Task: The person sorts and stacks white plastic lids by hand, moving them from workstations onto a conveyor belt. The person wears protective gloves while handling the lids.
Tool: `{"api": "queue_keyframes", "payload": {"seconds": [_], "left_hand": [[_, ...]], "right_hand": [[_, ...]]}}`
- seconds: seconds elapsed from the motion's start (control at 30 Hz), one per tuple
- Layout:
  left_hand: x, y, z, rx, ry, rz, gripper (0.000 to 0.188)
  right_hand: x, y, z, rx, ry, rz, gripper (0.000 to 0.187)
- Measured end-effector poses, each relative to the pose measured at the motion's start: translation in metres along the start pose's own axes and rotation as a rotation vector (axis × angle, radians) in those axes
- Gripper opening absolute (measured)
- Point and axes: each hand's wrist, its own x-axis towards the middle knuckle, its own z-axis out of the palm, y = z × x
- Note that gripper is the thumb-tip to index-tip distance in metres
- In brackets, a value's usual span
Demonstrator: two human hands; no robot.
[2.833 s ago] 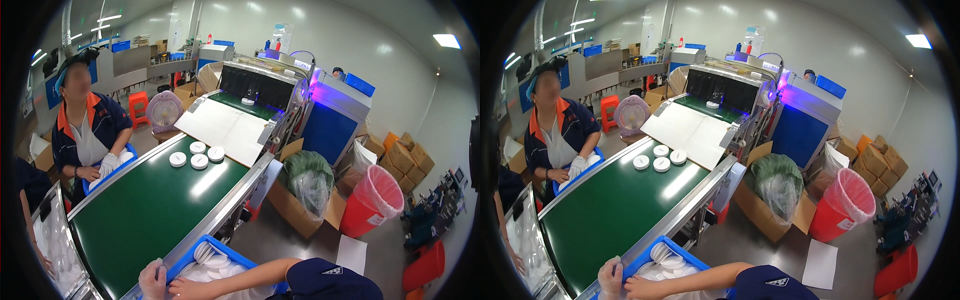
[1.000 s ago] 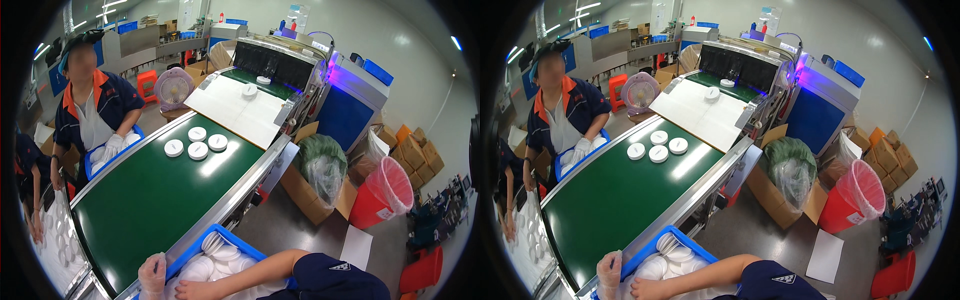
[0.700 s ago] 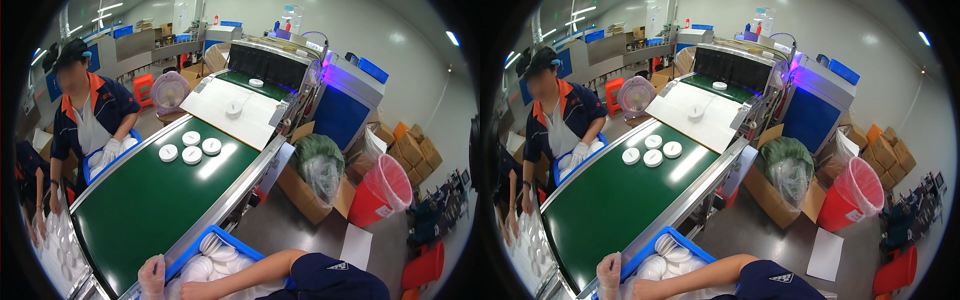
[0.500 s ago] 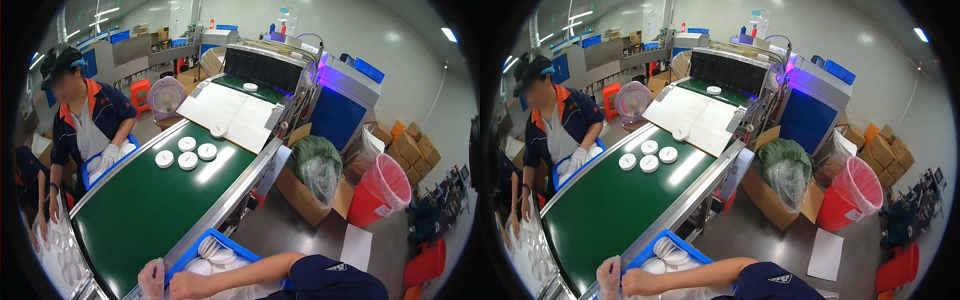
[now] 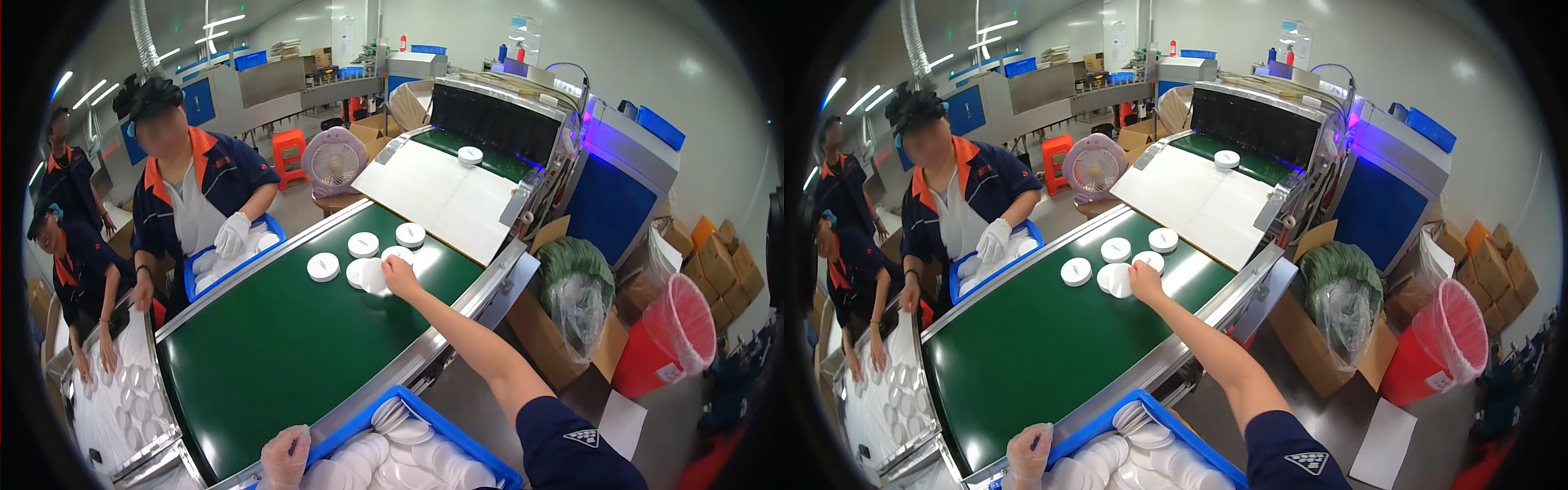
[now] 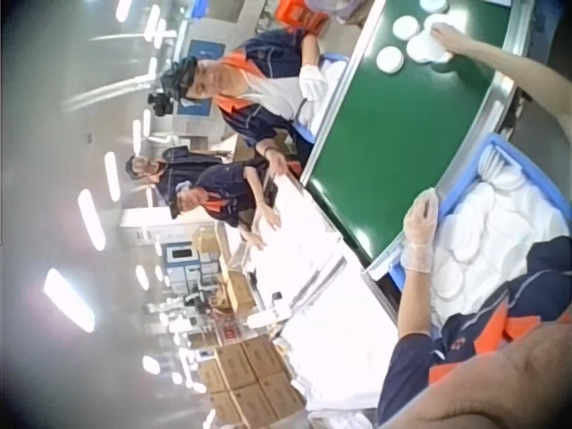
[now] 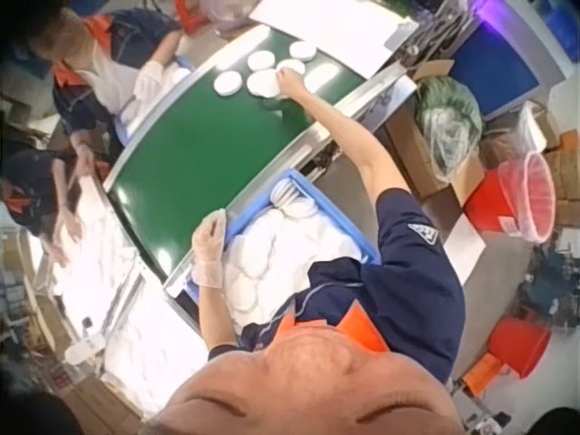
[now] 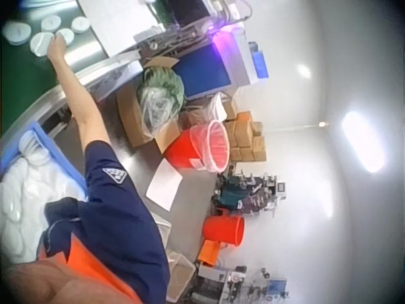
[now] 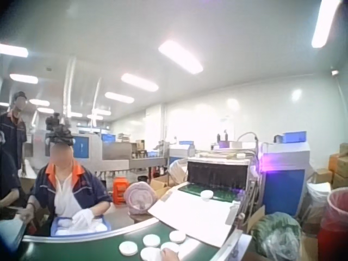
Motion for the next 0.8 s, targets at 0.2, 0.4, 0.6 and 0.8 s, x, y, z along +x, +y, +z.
{"api": "queue_keyframes", "payload": {"seconds": [0.2, 0.4, 0.6, 0.8], "left_hand": [[0.005, 0.026, -0.006, 0.061, 0.011, 0.037, 0.017], [0.009, 0.017, -0.012, -0.132, 0.182, -0.225, 0.034], [0.036, -0.024, 0.013, 0.301, 0.438, 0.156, 0.059], [0.086, -0.009, 0.037, 0.372, 0.01, -0.053, 0.079]], "right_hand": [[0.034, 0.018, 0.053, 0.004, -0.017, 0.012, 0.022], [-0.041, -0.059, 0.093, 0.575, -0.536, 0.222, 0.009], [-0.116, -0.127, 0.044, 0.647, -0.51, 0.079, 0.009], [-0.156, -0.171, 0.029, 0.817, -0.415, 0.113, 0.01]]}}
